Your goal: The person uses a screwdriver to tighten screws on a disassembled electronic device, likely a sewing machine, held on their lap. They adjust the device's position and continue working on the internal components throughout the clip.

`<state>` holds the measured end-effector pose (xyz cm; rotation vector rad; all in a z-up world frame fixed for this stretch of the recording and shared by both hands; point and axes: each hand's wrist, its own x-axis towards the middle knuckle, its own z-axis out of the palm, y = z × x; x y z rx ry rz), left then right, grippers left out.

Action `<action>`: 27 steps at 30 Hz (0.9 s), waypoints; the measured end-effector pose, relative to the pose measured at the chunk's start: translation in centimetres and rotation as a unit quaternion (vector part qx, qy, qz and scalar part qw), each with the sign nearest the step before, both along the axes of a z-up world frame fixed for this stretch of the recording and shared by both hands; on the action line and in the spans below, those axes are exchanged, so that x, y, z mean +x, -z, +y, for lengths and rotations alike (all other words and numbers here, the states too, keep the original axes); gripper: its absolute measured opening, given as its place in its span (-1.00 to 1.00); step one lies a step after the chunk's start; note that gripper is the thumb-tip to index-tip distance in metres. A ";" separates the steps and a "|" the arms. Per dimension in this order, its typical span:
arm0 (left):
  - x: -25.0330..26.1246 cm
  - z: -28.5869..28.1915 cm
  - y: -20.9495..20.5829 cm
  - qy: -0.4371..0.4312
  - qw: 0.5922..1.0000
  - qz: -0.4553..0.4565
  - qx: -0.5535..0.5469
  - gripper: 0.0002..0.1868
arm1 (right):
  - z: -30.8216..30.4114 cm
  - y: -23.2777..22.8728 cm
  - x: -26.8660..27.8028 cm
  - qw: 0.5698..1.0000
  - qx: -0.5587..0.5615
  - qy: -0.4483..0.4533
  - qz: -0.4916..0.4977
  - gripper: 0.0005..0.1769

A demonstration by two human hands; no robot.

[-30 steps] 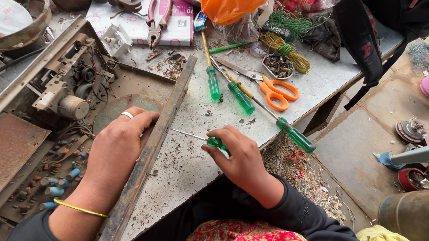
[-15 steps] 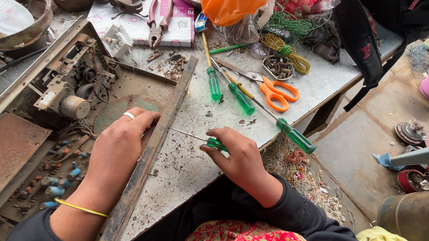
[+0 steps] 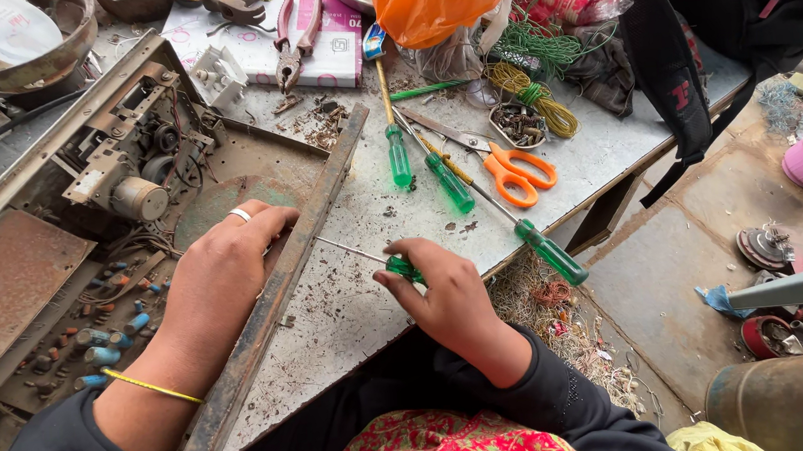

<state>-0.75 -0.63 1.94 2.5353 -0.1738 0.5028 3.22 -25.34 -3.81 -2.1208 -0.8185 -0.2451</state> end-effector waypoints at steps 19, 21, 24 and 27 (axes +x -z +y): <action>-0.2 0.0 0.2 0.005 1.000 -0.011 -0.004 -0.73 | 0.0 0.4 -0.6 0.994 -0.015 0.018 -0.103 -0.79; 0.0 0.3 0.6 0.020 0.999 -0.029 -0.001 -0.72 | 0.2 0.8 -0.5 0.989 -0.009 0.034 -0.145 -0.75; 0.0 0.5 1.2 0.027 0.999 -0.041 -0.010 -0.73 | 0.0 1.2 0.3 0.988 -0.031 0.028 -0.150 -0.75; -0.2 0.5 1.2 0.029 0.998 -0.056 -0.011 -0.77 | 0.1 0.8 1.4 0.983 -0.079 0.029 -0.162 -0.78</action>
